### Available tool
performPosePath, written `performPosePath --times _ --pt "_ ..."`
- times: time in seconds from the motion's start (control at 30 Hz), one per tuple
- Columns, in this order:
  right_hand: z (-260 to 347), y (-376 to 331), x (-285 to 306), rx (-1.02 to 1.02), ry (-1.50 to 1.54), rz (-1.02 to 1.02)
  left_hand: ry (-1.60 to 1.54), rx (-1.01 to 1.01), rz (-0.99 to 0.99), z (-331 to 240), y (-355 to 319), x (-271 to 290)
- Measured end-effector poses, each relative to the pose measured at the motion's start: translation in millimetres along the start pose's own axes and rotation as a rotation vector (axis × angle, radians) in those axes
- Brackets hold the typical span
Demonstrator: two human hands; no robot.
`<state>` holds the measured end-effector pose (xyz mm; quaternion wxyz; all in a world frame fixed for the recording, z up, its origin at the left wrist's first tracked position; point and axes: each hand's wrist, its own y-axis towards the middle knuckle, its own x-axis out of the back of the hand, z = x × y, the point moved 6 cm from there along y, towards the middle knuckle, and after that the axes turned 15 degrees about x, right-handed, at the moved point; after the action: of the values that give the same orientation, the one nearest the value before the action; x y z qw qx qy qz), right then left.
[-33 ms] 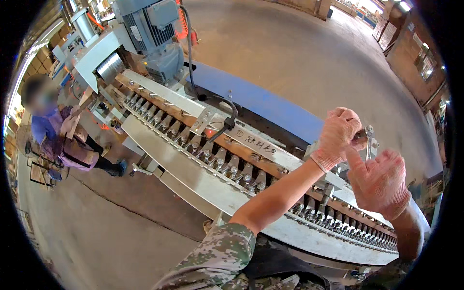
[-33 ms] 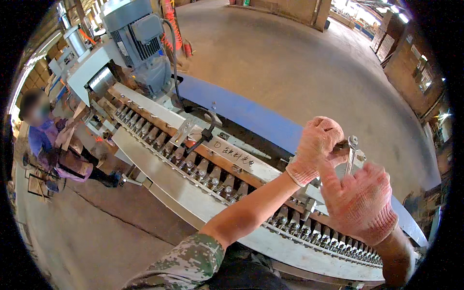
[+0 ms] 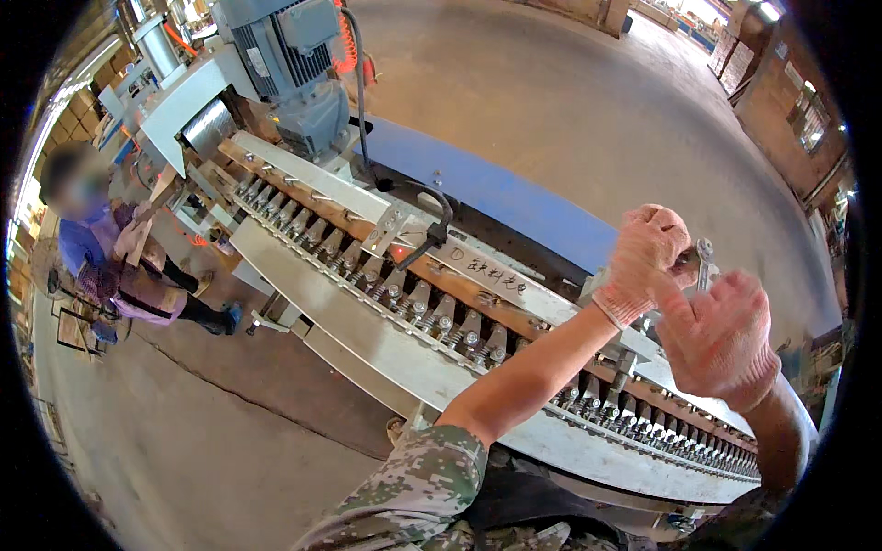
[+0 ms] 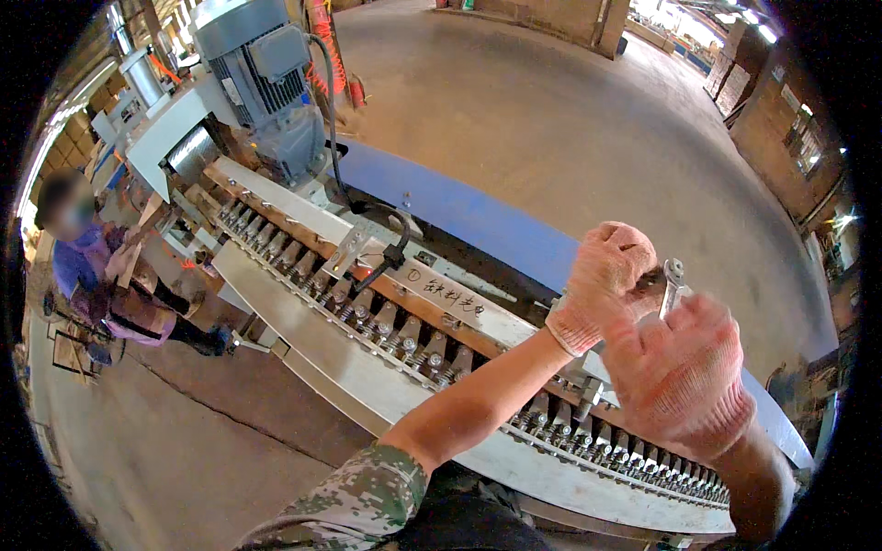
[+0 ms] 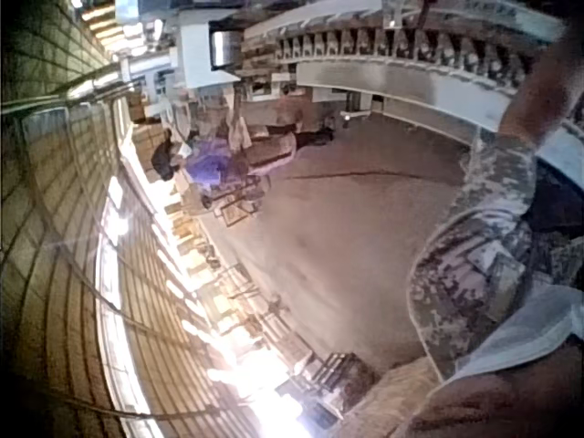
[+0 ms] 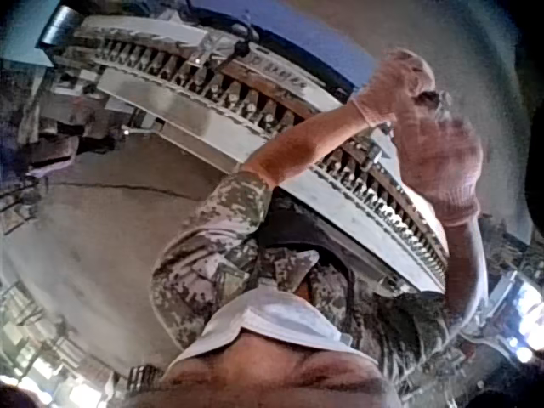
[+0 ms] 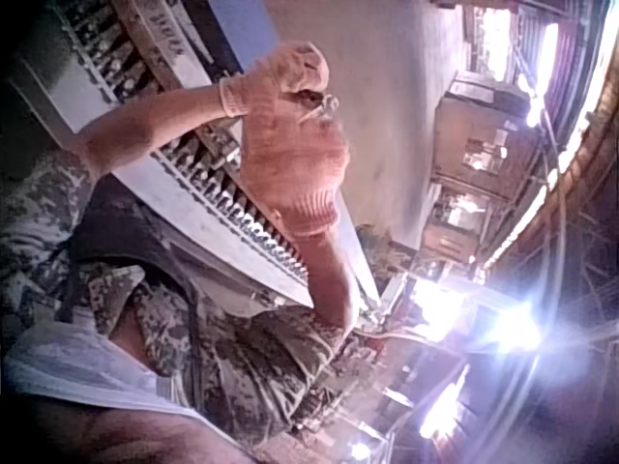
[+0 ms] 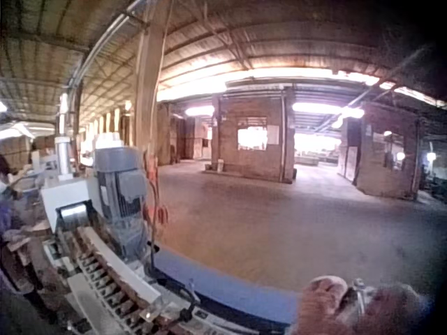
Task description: The person uses a wrench to tighten bolts on a long, white industrial machine with a conveyor belt. They move along the length of the machine, adjusting various components while another person observes nearby.
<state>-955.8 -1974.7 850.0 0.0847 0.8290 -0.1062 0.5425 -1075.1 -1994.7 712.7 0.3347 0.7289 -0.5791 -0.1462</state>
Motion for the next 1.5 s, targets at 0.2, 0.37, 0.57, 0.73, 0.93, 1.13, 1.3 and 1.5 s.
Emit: performPosePath --times 0.2,0.37,0.57,0.73,0.93,1.13,1.3,1.5 --pt "-70 63 -42 -0.28 0.124 0.132 -0.177 -0.011 -0.082 -30 -7 -30" --pt "-239 83 -201 0.021 -0.456 0.229 -0.016 0.096 -0.107 -5 -1 11" --pt "-331 -118 -225 -0.069 -0.218 0.959 -0.178 0.0 -0.166 -21 2 -3" --pt "-237 -155 -162 -0.854 0.782 0.259 -0.018 0.047 -0.105 -5 2 12" --pt "-113 -263 -97 -1.068 0.944 -0.215 -0.097 -0.007 -0.056 -29 7 2" --pt "2 -153 -37 -0.772 0.447 -0.292 -0.038 -0.002 -0.073 -16 2 8" --pt "17 -87 -14 -0.392 0.092 0.049 -0.072 -0.041 -0.085 -22 3 6" --pt "8 -33 7 -0.186 -0.077 0.051 -0.065 -0.02 -0.073 -11 0 -1"
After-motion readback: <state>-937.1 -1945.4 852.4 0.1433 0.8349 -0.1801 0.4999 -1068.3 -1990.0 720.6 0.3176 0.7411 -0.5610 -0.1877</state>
